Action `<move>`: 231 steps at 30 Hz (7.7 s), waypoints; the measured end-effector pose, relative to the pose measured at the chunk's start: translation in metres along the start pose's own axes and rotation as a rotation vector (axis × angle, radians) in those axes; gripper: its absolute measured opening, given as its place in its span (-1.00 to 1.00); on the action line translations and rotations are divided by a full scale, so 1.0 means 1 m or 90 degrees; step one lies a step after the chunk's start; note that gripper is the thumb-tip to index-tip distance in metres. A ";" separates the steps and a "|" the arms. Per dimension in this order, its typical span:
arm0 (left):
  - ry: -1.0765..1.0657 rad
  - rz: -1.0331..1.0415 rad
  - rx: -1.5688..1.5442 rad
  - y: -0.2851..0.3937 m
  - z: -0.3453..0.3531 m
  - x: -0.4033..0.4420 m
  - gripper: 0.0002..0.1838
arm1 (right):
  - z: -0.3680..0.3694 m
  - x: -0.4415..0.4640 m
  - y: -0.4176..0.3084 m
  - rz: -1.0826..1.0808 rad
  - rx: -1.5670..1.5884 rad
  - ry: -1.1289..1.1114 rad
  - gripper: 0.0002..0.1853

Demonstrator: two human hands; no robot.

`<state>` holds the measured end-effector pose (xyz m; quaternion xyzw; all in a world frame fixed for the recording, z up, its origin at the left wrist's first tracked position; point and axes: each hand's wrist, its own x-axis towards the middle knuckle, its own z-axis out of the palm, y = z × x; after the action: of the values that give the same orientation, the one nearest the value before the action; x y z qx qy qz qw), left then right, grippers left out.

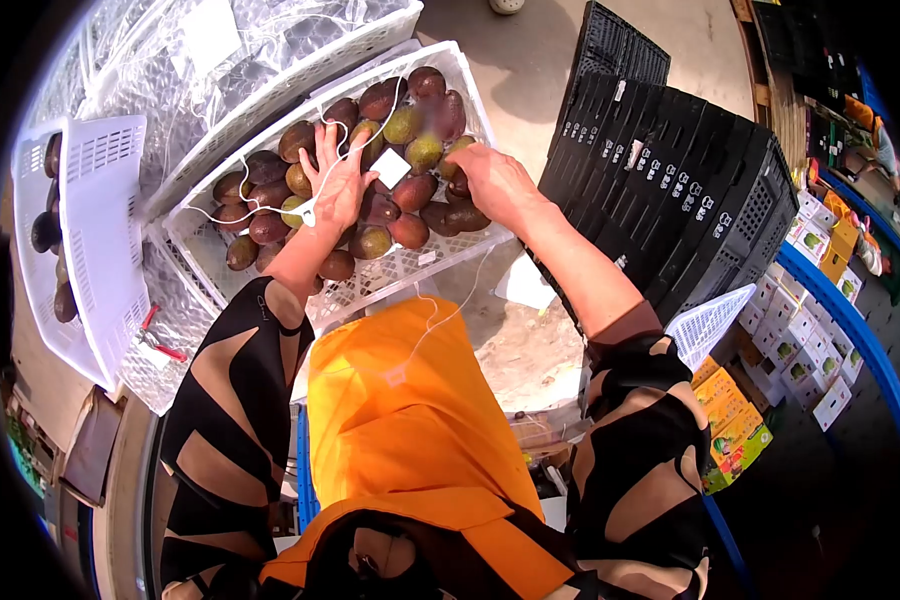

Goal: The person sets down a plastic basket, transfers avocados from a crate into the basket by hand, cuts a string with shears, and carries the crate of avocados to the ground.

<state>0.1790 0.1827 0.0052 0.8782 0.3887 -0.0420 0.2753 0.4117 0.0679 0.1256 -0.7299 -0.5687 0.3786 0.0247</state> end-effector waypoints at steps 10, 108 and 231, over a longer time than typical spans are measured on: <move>-0.154 -0.020 -0.317 0.097 -0.009 -0.068 -0.50 | 0.015 0.014 -0.021 -0.102 -0.575 -0.168 -0.75; -0.234 -0.049 -0.202 -0.055 -0.087 -0.270 -0.47 | 0.103 0.039 -0.114 0.397 1.088 0.074 -0.45; -0.113 -0.198 -0.168 -0.077 -0.060 -0.211 -0.74 | 0.123 0.041 -0.130 0.374 -0.211 -0.007 0.13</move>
<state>-0.0305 0.1163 0.0820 0.7570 0.4960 -0.1098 0.4110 0.2381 0.0998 0.0772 -0.8545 -0.3878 0.2758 -0.2081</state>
